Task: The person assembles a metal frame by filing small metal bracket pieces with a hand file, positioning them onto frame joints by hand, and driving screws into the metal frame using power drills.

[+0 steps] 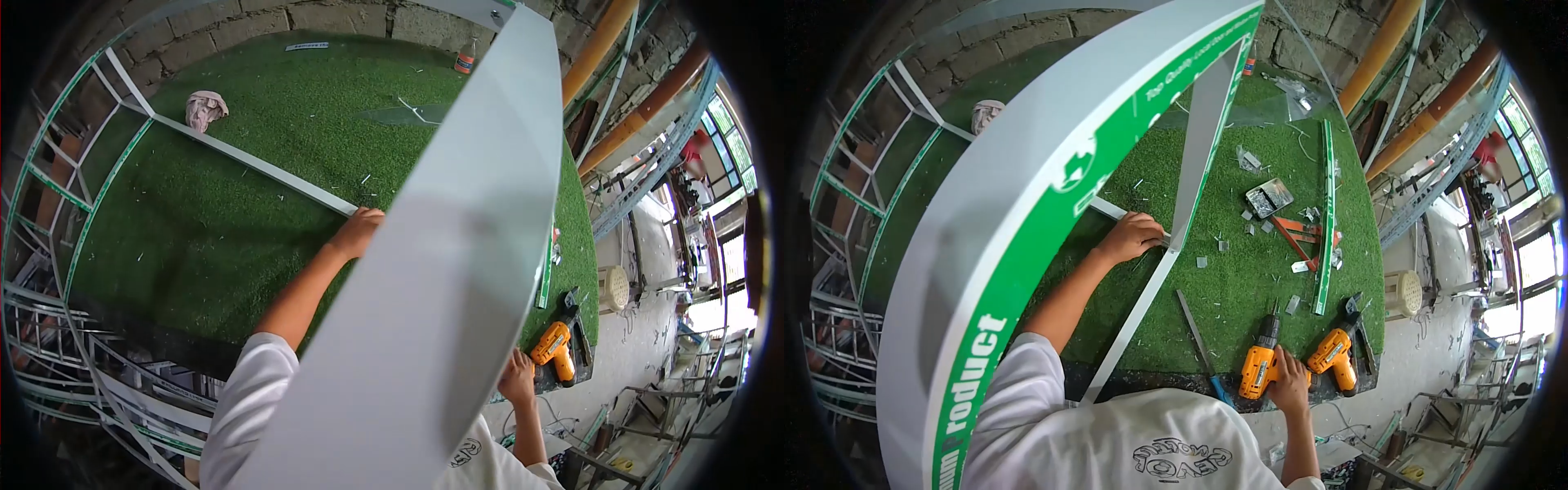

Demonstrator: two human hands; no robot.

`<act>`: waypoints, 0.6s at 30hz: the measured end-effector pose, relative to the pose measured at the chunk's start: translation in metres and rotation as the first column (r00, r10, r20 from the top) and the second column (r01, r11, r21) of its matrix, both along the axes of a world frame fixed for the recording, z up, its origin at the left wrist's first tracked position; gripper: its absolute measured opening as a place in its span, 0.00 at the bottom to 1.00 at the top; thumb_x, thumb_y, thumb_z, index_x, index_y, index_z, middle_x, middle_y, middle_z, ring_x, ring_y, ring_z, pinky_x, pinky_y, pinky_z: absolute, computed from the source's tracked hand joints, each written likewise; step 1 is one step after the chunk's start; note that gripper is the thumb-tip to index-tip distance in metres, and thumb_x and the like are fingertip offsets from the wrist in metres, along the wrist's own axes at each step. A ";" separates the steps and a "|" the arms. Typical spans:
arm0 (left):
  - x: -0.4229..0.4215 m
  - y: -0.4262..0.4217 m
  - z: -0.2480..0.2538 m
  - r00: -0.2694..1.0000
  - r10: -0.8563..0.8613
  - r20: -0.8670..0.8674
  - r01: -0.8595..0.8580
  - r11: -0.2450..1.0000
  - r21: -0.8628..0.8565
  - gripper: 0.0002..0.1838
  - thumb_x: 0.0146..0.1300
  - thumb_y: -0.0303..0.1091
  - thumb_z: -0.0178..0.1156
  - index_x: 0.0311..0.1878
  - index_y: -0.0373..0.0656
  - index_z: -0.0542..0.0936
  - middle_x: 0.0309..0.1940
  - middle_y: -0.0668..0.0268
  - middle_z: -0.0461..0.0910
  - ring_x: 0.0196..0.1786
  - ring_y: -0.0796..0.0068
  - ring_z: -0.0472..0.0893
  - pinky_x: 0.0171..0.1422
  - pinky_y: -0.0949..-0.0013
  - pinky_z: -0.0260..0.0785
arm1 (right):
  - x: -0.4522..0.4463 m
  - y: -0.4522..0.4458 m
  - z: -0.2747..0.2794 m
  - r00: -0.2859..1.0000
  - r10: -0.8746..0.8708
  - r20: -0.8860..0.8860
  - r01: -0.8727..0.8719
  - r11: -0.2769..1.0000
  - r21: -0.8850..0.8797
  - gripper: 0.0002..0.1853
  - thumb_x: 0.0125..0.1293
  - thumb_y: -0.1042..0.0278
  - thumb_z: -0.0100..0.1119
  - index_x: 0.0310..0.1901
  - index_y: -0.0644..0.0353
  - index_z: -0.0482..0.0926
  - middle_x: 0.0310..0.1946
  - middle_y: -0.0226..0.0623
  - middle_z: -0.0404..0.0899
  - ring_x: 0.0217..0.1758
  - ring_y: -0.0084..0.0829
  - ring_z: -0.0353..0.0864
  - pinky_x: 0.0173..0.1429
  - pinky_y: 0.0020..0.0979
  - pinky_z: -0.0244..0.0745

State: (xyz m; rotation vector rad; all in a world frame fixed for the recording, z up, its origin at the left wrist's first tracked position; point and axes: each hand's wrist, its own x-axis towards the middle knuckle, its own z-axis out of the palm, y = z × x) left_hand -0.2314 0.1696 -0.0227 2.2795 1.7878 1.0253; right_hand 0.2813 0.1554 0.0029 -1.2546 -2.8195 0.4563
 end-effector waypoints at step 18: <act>0.004 -0.002 -0.001 1.000 -0.009 0.013 0.008 0.998 0.069 0.05 0.56 0.35 0.66 0.34 0.51 0.80 0.38 0.81 0.81 0.48 0.74 0.77 0.54 0.64 0.63 | -0.124 0.152 0.173 0.839 -0.293 -0.459 -0.091 0.756 -0.648 0.29 0.44 0.79 0.68 0.53 0.61 0.75 0.39 0.35 0.83 0.40 0.29 0.83 0.45 0.32 0.80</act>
